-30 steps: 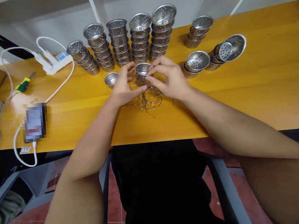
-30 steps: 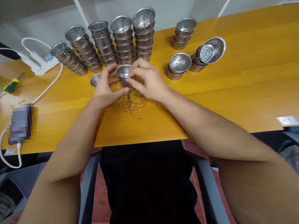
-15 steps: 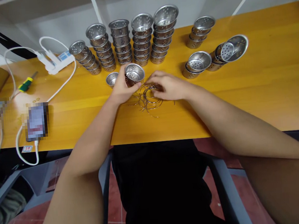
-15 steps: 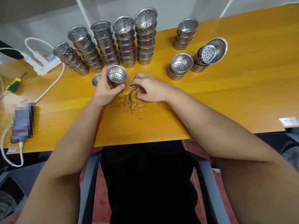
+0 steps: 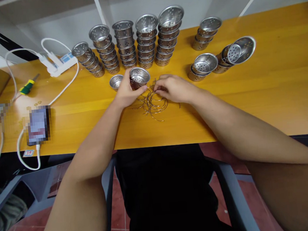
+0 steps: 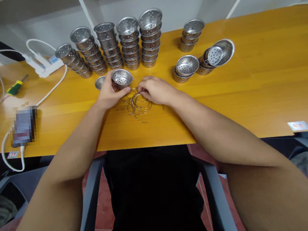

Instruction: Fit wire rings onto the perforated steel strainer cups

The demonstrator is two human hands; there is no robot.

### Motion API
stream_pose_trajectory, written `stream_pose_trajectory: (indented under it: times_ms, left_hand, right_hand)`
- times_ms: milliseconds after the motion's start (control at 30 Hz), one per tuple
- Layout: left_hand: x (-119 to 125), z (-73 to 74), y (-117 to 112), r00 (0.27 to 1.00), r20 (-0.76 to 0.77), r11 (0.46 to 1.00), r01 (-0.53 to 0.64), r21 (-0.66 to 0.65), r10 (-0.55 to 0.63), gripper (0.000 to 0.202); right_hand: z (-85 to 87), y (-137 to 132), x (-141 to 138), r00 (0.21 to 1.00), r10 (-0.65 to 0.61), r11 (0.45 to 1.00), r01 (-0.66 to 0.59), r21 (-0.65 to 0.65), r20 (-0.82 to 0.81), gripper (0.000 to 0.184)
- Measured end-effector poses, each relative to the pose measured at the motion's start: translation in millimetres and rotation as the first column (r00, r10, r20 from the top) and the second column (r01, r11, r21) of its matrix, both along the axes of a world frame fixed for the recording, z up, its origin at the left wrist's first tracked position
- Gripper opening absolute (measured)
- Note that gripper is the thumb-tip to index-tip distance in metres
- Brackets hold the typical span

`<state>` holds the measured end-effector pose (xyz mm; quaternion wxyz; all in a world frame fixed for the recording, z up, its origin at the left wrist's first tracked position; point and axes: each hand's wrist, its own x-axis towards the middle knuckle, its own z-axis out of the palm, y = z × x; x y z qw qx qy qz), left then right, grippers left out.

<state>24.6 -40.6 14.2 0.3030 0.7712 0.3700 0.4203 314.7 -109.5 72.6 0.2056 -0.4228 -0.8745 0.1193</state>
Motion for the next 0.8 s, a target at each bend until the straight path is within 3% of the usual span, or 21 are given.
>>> stream_pose_trajectory:
  times_ms: [200,567,800]
  left_hand:
    - [-4,-0.4,4,1.000,-0.027,0.999,-0.002,0.045,0.003,0.102]
    - [-8,-8.5,11,1.000,-0.004,0.997,0.028,0.072,-0.028,0.105]
    - [-10,-5.6,11,1.000,-0.012,0.995,0.017,0.097,-0.016,0.100]
  right_hand:
    - [4.2,-2,0,0.996,0.009,1.000,-0.009,0.003,-0.092,0.010]
    - [12.0,-3,4,0.984,0.044,0.999,-0.044,0.000,-0.173,0.019]
    - [16.7,-8,2,0.976,0.004,1.000,-0.003,0.005,-0.219,0.020]
